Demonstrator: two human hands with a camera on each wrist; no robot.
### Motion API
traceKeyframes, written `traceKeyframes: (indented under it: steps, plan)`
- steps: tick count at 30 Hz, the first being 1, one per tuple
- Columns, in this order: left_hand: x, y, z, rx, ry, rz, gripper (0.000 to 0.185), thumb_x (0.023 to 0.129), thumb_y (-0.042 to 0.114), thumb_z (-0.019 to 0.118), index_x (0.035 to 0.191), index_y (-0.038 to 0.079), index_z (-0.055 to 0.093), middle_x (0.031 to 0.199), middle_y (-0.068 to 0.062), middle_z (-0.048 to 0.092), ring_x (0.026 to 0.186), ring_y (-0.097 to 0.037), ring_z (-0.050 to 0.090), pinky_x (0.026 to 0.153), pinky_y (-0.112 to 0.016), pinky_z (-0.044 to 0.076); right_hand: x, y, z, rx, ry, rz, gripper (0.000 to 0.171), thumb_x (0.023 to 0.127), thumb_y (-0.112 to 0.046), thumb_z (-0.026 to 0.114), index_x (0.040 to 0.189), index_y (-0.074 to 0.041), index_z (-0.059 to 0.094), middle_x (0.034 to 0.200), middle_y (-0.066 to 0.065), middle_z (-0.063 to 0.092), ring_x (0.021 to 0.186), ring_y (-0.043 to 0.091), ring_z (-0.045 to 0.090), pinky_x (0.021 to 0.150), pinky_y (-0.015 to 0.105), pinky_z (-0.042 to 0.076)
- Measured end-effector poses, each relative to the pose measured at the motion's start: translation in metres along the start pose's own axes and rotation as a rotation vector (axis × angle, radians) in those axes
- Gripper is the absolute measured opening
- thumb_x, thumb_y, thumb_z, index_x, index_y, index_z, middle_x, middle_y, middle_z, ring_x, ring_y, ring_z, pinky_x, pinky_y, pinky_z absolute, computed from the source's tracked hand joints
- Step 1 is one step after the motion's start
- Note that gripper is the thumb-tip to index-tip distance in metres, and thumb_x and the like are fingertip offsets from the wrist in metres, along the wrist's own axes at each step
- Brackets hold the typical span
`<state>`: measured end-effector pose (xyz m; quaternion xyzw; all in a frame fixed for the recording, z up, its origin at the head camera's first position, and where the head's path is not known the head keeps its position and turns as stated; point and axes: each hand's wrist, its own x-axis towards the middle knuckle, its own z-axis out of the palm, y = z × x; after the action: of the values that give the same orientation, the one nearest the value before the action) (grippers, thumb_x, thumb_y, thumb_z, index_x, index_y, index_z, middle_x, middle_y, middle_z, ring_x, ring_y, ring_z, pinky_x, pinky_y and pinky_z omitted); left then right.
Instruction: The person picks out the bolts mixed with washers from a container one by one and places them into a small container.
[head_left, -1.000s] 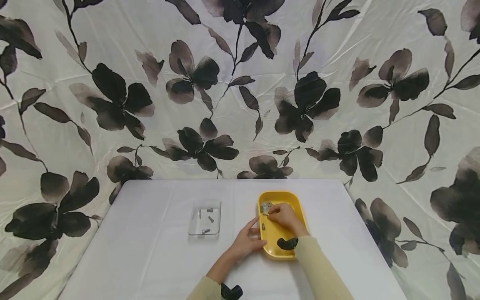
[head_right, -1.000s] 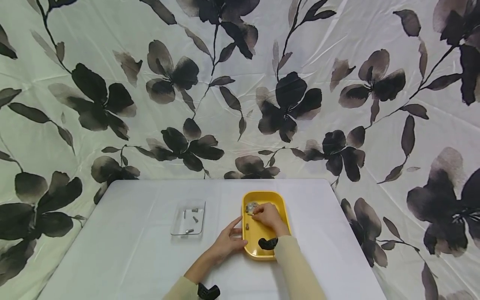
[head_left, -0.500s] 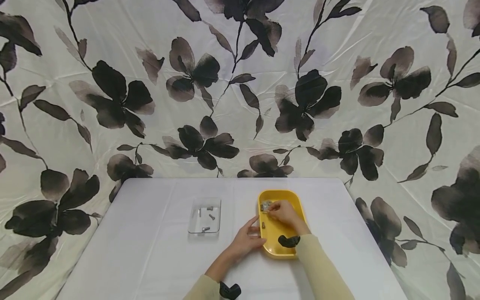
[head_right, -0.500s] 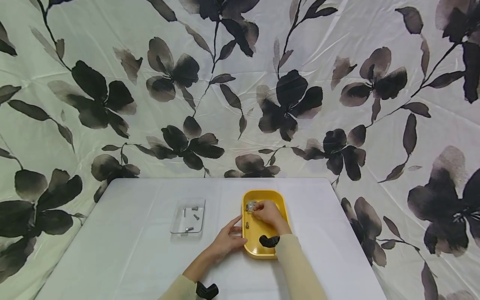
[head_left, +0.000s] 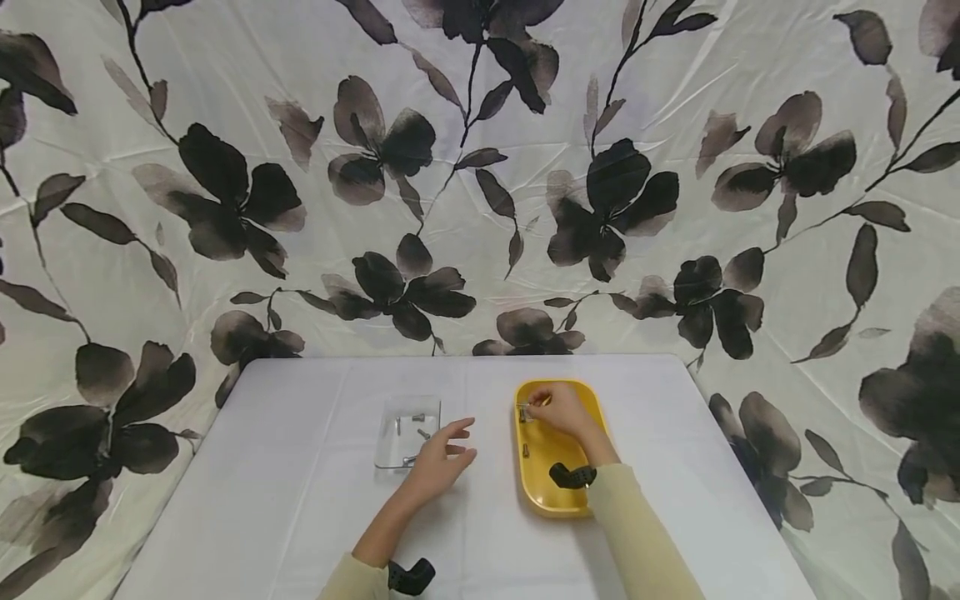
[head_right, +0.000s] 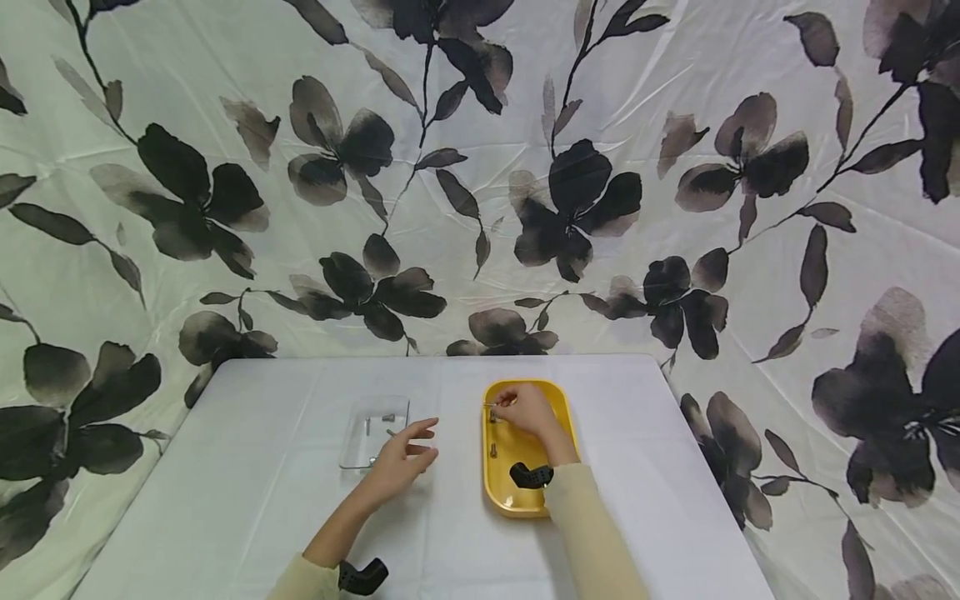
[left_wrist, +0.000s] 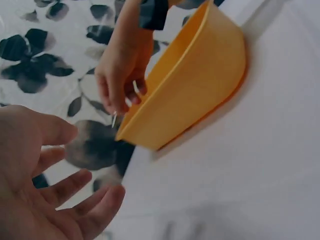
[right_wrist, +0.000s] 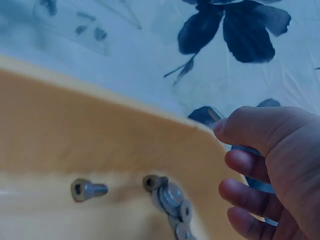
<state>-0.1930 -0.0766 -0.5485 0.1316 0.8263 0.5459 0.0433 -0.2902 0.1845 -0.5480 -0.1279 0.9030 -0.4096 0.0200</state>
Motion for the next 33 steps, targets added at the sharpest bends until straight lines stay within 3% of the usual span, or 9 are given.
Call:
traceKeyframes:
  steps: [4,8,11,17,23,27,33]
  plan:
    - [-0.010,-0.001,-0.026,0.136,0.160,0.023,0.043,0.093,0.012,0.064,0.136,0.009,0.055,0.125,-0.016,0.057,0.109,-0.038,0.057,0.084,-0.047,0.053,0.002,-0.013,-0.002,0.020,-0.002,0.008,0.007,0.084,-0.016,0.077,0.085,-0.010,0.072,0.077,-0.002,0.064,0.068,0.016,0.055,0.057,0.027,0.048]
    - [-0.016,-0.012,-0.051,0.239,0.330,-0.014,0.040,0.092,0.011,0.063,0.132,0.008,0.058,0.124,-0.015,0.057,0.111,-0.036,0.056,0.085,-0.046,0.054,0.006,-0.024,-0.002,0.023,-0.005,-0.020,0.006,0.084,-0.016,0.077,0.087,-0.012,0.073,0.077,-0.003,0.064,0.069,0.016,0.056,0.058,0.027,0.050]
    - [-0.021,-0.023,-0.068,0.262,0.388,-0.064,0.041,0.092,0.010,0.062,0.133,0.007,0.056,0.125,-0.018,0.055,0.113,-0.037,0.055,0.087,-0.047,0.053,0.009,-0.031,-0.001,0.032,-0.016,-0.037,0.006,0.084,-0.015,0.076,0.088,-0.012,0.072,0.077,-0.004,0.064,0.069,0.016,0.056,0.058,0.027,0.051]
    - [-0.026,-0.045,-0.094,0.169,0.339,-0.191,0.048,0.095,0.013,0.058,0.141,0.004,0.047,0.132,-0.025,0.049,0.116,-0.045,0.053,0.088,-0.052,0.052,0.016,-0.045,0.003,0.067,-0.021,-0.082,0.007,0.084,-0.015,0.076,0.089,-0.011,0.072,0.077,-0.002,0.065,0.066,0.017,0.055,0.055,0.027,0.051]
    - [-0.030,-0.062,-0.102,0.068,0.289,-0.336,0.053,0.097,0.017,0.055,0.147,0.008,0.039,0.138,-0.025,0.043,0.109,-0.041,0.057,0.081,-0.043,0.056,0.019,-0.058,0.018,0.081,-0.061,-0.084,0.008,0.084,-0.019,0.076,0.090,-0.013,0.073,0.079,-0.003,0.064,0.067,0.018,0.054,0.053,0.026,0.050]
    - [-0.032,-0.072,-0.100,-0.046,0.257,-0.352,0.054,0.098,0.015,0.055,0.148,0.009,0.036,0.141,-0.025,0.038,0.107,-0.038,0.054,0.077,-0.039,0.057,0.020,-0.066,0.031,0.069,-0.078,-0.097,0.007,0.085,-0.019,0.076,0.090,-0.015,0.073,0.080,-0.005,0.064,0.073,0.018,0.054,0.060,0.025,0.049]
    - [-0.035,-0.085,-0.095,-0.163,0.248,-0.363,0.056,0.098,0.018,0.055,0.149,0.011,0.035,0.140,-0.023,0.038,0.115,-0.038,0.050,0.077,-0.034,0.058,0.019,-0.082,0.048,0.099,-0.123,-0.140,0.006,0.085,-0.017,0.075,0.090,-0.014,0.073,0.079,-0.005,0.065,0.072,0.016,0.054,0.060,0.023,0.049]
